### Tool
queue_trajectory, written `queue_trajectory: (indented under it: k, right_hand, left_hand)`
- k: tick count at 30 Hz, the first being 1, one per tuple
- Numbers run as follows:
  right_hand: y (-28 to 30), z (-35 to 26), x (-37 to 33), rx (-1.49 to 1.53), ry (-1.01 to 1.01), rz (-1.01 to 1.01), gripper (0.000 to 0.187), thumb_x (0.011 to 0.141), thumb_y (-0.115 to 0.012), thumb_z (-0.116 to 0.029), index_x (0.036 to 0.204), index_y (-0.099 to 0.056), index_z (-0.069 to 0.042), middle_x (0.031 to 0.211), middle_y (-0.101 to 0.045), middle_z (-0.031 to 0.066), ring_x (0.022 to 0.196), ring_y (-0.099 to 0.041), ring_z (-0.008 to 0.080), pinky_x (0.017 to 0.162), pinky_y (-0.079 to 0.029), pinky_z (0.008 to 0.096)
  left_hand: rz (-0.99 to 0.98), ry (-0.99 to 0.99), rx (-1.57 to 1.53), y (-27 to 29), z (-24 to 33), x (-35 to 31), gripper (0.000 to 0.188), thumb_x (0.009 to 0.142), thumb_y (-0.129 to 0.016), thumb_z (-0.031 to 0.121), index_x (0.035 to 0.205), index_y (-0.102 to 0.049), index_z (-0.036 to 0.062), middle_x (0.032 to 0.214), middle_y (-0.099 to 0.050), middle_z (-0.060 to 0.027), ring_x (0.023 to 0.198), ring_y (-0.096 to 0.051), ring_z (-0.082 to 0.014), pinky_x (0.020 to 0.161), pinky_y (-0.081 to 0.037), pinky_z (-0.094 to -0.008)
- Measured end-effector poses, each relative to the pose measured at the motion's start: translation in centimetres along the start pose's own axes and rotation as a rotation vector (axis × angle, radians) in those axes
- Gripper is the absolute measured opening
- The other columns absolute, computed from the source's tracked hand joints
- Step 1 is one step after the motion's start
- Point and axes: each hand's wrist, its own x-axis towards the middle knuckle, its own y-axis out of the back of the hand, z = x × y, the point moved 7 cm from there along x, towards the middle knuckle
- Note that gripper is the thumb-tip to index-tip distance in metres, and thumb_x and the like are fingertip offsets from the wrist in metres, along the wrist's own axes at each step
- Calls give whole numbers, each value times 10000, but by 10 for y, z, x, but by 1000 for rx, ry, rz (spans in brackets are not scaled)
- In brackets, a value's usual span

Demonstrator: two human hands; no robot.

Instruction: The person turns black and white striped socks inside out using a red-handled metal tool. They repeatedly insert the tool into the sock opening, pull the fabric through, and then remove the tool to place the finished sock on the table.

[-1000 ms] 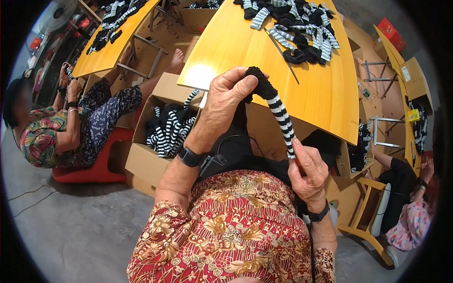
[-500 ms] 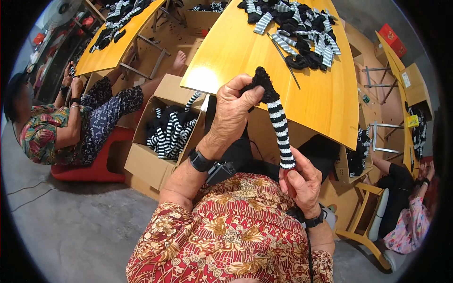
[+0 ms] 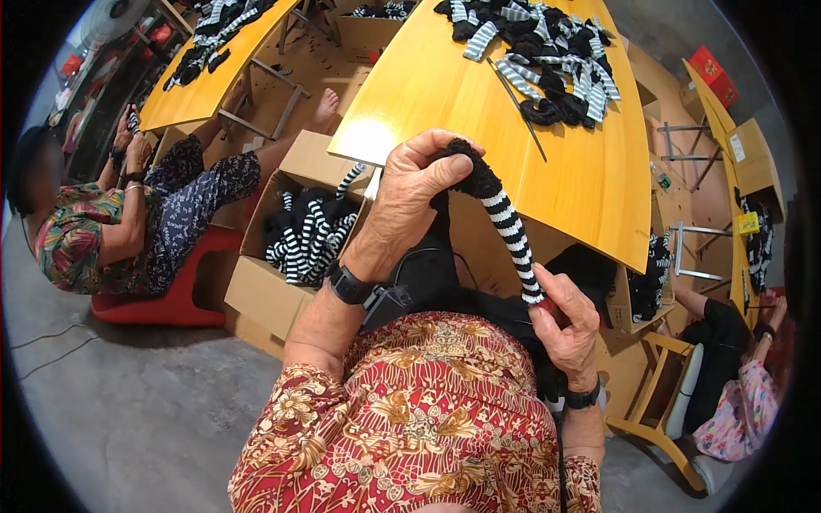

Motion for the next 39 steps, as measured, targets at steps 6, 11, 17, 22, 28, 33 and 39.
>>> queue_trajectory:
  k: [6, 11, 17, 22, 28, 33, 39]
  right_hand:
    - [2, 14, -13, 396, -402, -121, 466, 827, -595, -24, 1293, -568, -16, 745, -557, 22, 563, -477, 76, 513, -389, 212]
    - [0, 15, -12, 495, -443, -139, 445, 863, -582, -53, 1306, -556, -17, 769, -594, 29, 539, -483, 57, 471, -386, 207]
    - [-7, 25, -11, 375, -305, -72, 453, 842, -572, 1, 1295, -565, -13, 783, -586, 27, 561, -488, 54, 510, -405, 206]
    - [-7, 23, -10, 356, -307, -93, 453, 852, -556, 8, 1304, -555, -14, 807, -574, 19, 567, -489, 55, 522, -415, 209]
    - [-17, 28, -26, 485, -346, 18, 434, 900, -542, -50, 1329, -519, 6, 802, -597, 48, 578, -520, 72, 535, -433, 213]
    - [-19, 27, -22, 465, -310, 47, 431, 899, -546, -48, 1327, -527, -4, 800, -601, 50, 583, -528, 76, 539, -437, 215]
    - [-7, 26, -12, 412, -291, -30, 416, 880, -573, -42, 1295, -562, -11, 797, -598, 43, 577, -514, 61, 520, -422, 205]
  left_hand:
    - [-75, 94, 149, -1, -3, 4, 151, 850, -722, 181, 913, -672, 53, 848, -662, 9, 733, -595, -50, 649, -468, -173]
    - [-114, 249, 136, -6, -14, 1, 155, 864, -708, 198, 919, -685, 55, 811, -654, 19, 686, -555, -43, 632, -434, -171]
    - [-37, 248, 181, -4, -12, 0, 212, 868, -701, 209, 996, -691, 40, 844, -666, 14, 721, -549, -41, 653, -423, -190]
    - [20, 156, 162, 8, -10, 1, 196, 866, -694, 165, 1009, -683, 31, 869, -674, 9, 714, -543, -42, 646, -422, -188]
    - [45, 130, 128, 5, -8, 6, 174, 870, -685, 127, 1018, -672, 34, 885, -676, 12, 711, -544, -35, 625, -416, -180]
    - [40, 161, 100, 2, -20, 7, 190, 877, -676, 120, 1050, -659, 44, 896, -675, 17, 713, -549, -33, 615, -415, -178]
    - [-34, 156, 129, -2, -6, 8, 184, 874, -686, 150, 1010, -682, 26, 888, -685, 0, 763, -571, -40, 668, -444, -188]
